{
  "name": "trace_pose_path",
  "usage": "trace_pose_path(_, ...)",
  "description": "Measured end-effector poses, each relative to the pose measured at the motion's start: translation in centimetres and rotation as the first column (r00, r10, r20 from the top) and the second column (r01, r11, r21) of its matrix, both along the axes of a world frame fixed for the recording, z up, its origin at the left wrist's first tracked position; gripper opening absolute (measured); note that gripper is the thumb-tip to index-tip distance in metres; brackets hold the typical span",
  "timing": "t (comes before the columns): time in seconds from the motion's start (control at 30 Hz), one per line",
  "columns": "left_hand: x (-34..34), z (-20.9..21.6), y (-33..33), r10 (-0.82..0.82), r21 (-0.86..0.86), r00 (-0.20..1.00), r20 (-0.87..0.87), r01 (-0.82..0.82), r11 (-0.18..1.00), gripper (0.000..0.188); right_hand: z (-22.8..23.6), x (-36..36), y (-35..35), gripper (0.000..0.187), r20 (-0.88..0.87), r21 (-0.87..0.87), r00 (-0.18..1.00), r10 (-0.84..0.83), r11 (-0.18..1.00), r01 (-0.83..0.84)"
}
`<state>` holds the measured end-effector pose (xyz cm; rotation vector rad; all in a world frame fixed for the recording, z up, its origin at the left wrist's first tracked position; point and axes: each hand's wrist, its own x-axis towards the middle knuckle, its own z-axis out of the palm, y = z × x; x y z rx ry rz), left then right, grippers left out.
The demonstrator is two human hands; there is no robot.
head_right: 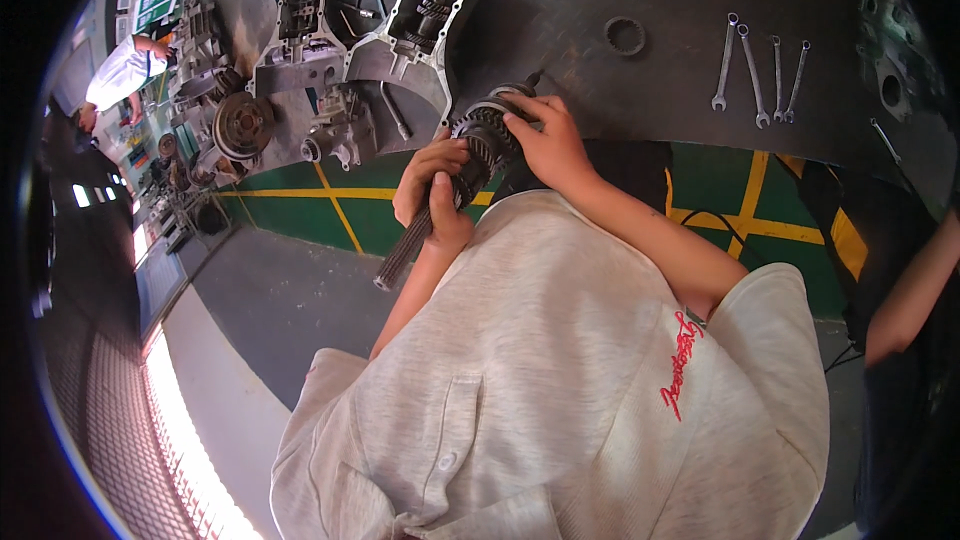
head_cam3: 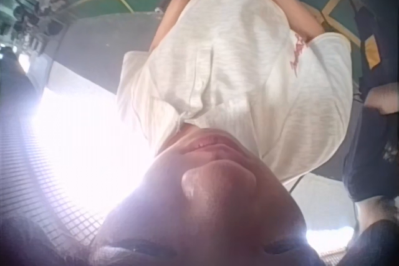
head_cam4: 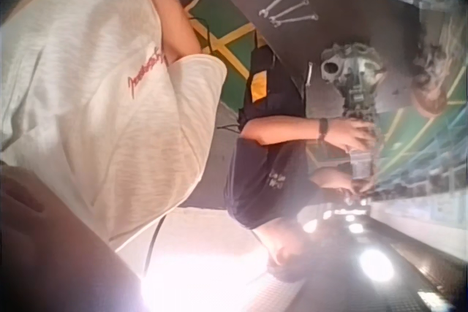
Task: Manually assemble various gears, bearings, and rings onto a transmission main shaft.
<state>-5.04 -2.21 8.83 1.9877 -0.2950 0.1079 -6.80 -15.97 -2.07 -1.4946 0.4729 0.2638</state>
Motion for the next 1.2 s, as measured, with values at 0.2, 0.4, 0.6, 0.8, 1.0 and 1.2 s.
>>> trace_pose_path(0.2,0.0,-0.2,0.3,0.030,-0.025,1.000,0.004,-0.030,0.999,0.019,-0.9,0.6,-0.8,0.032,-0.013,0.159,0.998,0.060,0.986,-0.058)
trace_pose_path(0.4,0.3,-0.5,0.8,0.030,-0.054,1.000,0.005,-0.029,0.998,0.020,-1.3,2.8,-3.6,0.034,0.127,0.078,0.940,0.317,0.942,-0.328)
trace_pose_path(0.6,0.3,-0.5,1.4,0.026,-0.059,0.999,0.023,-0.025,0.998,0.019,-1.7,5.2,-5.4,0.086,0.364,-0.378,0.589,0.722,0.692,-0.615)
trace_pose_path(0.8,1.0,-0.6,1.6,0.019,-0.090,1.000,0.023,-0.017,0.996,0.019,-3.2,5.9,-2.2,0.089,0.502,-0.289,0.572,0.648,0.749,-0.596)
trace_pose_path(1.0,1.5,-0.5,1.5,-0.008,-0.078,1.000,0.027,0.010,0.997,0.019,-1.8,6.0,-1.7,0.081,0.623,-0.267,0.562,0.544,0.823,-0.501)
trace_pose_path(1.2,1.5,-0.5,1.5,-0.014,-0.068,1.000,0.026,0.015,0.998,0.019,-2.1,5.9,-1.8,0.075,0.582,-0.253,0.586,0.564,0.810,-0.529)
